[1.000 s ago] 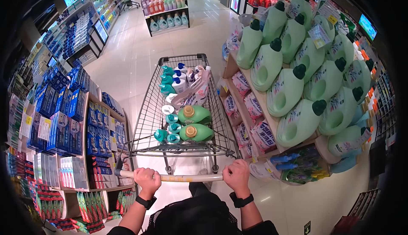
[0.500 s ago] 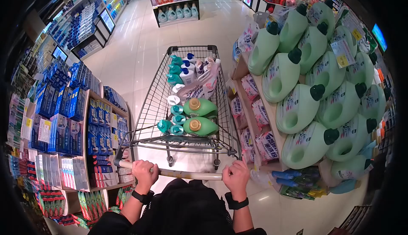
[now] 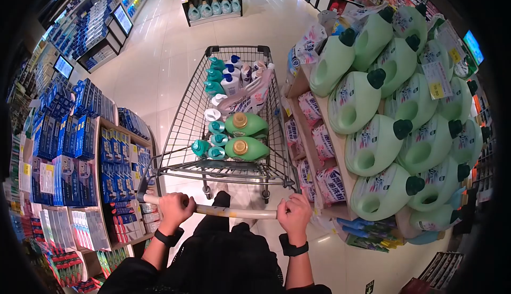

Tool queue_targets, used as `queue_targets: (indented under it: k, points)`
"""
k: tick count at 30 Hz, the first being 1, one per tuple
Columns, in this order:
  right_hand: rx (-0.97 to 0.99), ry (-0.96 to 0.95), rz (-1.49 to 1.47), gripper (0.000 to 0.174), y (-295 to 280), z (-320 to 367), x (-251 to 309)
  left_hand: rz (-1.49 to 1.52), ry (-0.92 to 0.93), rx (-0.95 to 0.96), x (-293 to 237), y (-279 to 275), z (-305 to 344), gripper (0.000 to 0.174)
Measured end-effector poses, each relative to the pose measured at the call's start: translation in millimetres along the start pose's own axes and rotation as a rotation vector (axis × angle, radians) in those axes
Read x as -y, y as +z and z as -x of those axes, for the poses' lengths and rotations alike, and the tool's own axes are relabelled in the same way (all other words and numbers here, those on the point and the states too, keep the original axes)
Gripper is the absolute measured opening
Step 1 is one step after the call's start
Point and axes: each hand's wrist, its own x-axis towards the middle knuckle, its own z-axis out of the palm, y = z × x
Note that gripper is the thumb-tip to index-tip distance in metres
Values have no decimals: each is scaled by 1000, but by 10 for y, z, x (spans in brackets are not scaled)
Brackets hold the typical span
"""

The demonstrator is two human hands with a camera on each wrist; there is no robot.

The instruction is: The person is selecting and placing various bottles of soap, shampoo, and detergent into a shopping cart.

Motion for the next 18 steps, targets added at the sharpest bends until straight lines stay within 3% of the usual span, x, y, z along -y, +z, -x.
queue_targets:
  k: [2,8,16,18]
  points:
    - [2,19,21,20,22,-83,36,-8,-5,69,50,44,-100,28]
    - [-1,103,40,21,184,-234,1,71,170,-78,203,211,-378,25]
    - [-83,164,48,20,459,-527,-35,106,208,47,276,208,-923,25]
    - [-137,54,61,20,538,-651,-70,93,250,32,350,294,-1069,24]
